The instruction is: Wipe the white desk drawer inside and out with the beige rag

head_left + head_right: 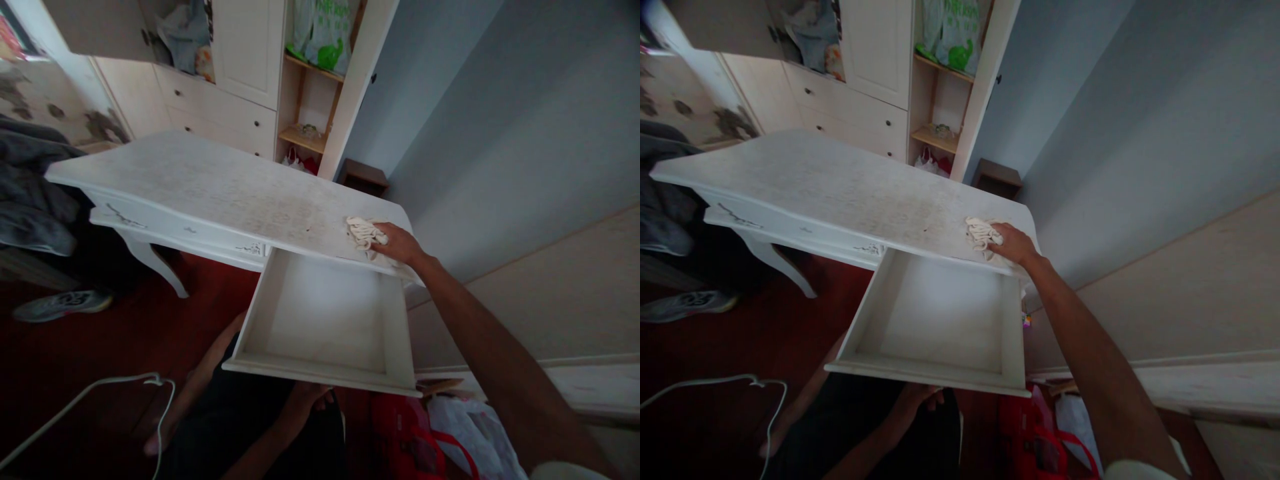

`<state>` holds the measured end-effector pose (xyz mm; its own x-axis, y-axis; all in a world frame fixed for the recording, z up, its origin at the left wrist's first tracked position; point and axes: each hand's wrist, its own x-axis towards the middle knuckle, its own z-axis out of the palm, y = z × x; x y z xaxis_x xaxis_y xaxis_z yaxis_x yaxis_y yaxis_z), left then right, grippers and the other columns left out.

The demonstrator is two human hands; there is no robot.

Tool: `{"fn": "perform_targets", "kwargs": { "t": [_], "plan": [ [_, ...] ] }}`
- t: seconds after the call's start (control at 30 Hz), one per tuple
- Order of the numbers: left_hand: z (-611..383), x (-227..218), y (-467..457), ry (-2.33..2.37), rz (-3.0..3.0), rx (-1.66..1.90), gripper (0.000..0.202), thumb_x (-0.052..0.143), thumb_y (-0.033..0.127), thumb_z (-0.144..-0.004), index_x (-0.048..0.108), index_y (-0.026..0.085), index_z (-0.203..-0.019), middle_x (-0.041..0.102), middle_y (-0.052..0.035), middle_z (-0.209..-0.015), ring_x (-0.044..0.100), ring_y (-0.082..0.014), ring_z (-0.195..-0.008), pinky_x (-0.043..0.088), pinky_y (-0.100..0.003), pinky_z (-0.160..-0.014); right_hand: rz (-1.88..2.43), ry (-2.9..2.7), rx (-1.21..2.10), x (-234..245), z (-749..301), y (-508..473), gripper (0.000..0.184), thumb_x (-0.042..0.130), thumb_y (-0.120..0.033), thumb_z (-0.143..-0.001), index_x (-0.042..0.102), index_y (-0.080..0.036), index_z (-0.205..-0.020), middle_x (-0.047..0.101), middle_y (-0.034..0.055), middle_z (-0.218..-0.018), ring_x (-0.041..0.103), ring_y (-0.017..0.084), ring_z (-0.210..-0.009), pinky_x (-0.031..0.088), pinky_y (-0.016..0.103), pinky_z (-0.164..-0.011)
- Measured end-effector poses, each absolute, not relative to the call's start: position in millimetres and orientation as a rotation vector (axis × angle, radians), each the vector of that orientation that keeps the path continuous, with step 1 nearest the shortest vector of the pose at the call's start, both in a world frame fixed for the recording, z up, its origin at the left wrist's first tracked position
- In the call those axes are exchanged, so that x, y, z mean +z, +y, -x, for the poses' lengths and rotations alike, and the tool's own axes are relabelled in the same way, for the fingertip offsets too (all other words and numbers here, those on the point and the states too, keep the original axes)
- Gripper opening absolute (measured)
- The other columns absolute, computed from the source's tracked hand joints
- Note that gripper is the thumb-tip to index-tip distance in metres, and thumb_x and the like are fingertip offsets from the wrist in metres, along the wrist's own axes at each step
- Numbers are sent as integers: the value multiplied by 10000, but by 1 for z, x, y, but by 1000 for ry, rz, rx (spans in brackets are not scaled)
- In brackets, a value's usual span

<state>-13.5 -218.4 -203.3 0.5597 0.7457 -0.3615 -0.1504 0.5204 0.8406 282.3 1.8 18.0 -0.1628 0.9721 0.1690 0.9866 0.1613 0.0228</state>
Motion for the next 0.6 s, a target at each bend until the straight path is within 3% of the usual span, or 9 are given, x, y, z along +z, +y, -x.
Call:
{"fn": "perform_targets", "kwargs": {
  "t": [0.2, 0.43, 0.6],
  "plan": [
    [17, -199, -219, 780, -825, 618, 571, 647, 670, -682, 675, 115, -810, 670, -59, -705, 521, -118, -567, 388, -258, -574, 1958, -2101, -638, -4, -258, -4, 443, 502, -351, -903, 565, -136, -1286, 554, 163, -1336, 539, 326, -1131, 432, 403, -940],
    [20, -193, -221, 714, -880, 664, 733, 550, 792, -717, 698, 89, -862, 689, -91, -723, 574, -151, -616, 433, -284, -633, 1901, -1877, -559, -18, -263, -5, 498, 496, -426, -893, 539, -113, -1279, 563, 181, -1291, 521, 323, -1145, 410, 407, -989],
    [20, -188, -220, 671, -870, 671, 719, 520, 776, -765, 713, 88, -840, 683, -94, -695, 577, -153, -624, 427, -282, -642, 1889, -1880, -534, -18, -264, -4, 513, 512, -424, -887, 532, -104, -1288, 552, 186, -1301, 507, 323, -1168, 403, 406, -1005]
  ]
}}
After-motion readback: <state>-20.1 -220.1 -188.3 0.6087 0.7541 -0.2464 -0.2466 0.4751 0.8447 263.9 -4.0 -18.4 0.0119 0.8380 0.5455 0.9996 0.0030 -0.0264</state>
